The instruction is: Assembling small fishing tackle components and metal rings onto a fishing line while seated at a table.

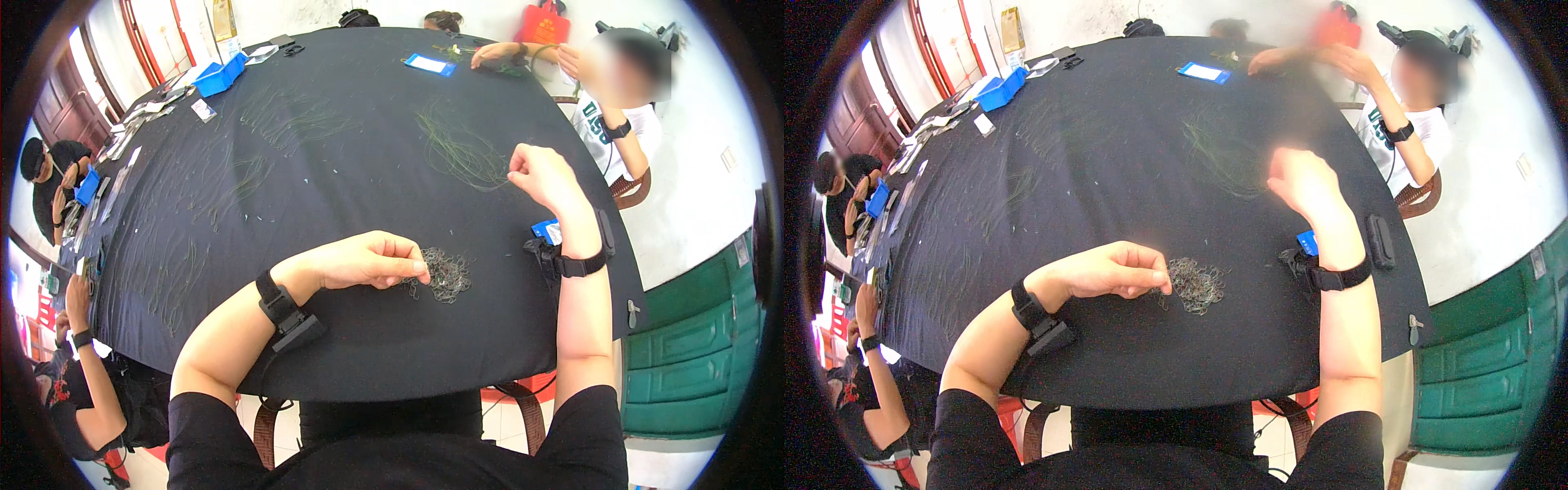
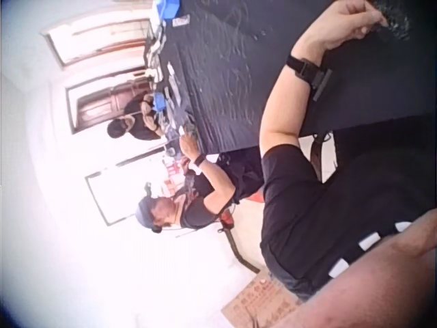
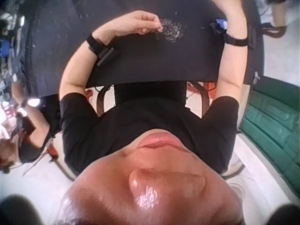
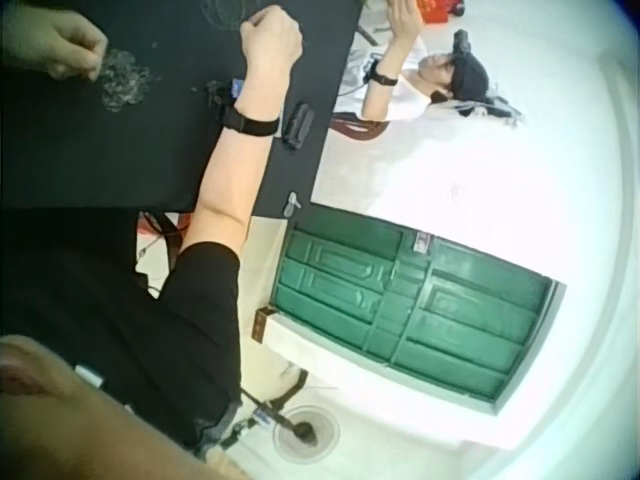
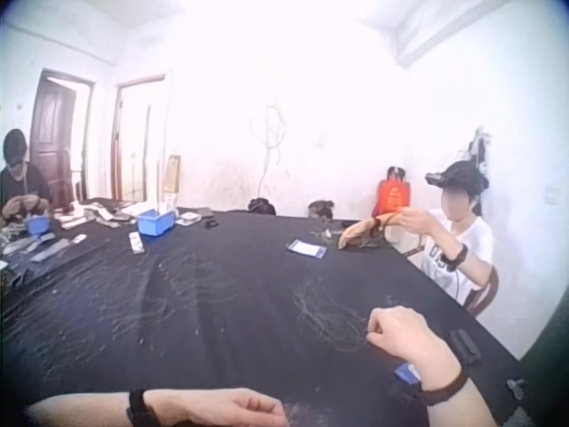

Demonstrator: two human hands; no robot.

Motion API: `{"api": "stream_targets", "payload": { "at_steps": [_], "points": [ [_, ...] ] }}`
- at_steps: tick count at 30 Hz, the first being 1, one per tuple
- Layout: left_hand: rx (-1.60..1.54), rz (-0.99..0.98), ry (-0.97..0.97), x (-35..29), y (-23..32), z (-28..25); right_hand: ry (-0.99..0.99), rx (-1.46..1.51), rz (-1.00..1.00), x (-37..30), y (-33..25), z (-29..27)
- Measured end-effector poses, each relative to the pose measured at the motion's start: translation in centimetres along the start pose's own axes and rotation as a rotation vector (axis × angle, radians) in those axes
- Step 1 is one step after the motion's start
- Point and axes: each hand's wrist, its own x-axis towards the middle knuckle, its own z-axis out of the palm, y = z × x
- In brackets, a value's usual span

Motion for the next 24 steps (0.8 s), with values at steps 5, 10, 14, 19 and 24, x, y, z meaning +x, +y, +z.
{"api": "stream_targets", "payload": {
  "at_steps": [5, 10, 14, 19, 24],
  "points": [
    [0.019, -0.008, -0.003, -0.2, 0.3, 0.4, -0.158, 0.12, 0.038, 1.0, 0.3, 2.5],
    [0.01, 0.0, 0.006, -0.2, 0.2, 0.5, -0.177, 0.193, -0.157, 2.6, -2.2, 5.9],
    [0.033, 0.018, 0.01, 0.3, 0.2, 0.6, -0.05, 0.024, -0.414, 3.9, -3.8, 8.6],
    [0.044, 0.029, 0.026, 0.1, 0.6, 0.6, 0.124, 0.037, -0.367, 3.7, -4.9, 8.6],
    [0.042, 0.025, 0.042, 0.2, 1.1, 0.9, -0.05, 0.087, -0.318, 2.6, -1.6, 6.3]
  ]
}}
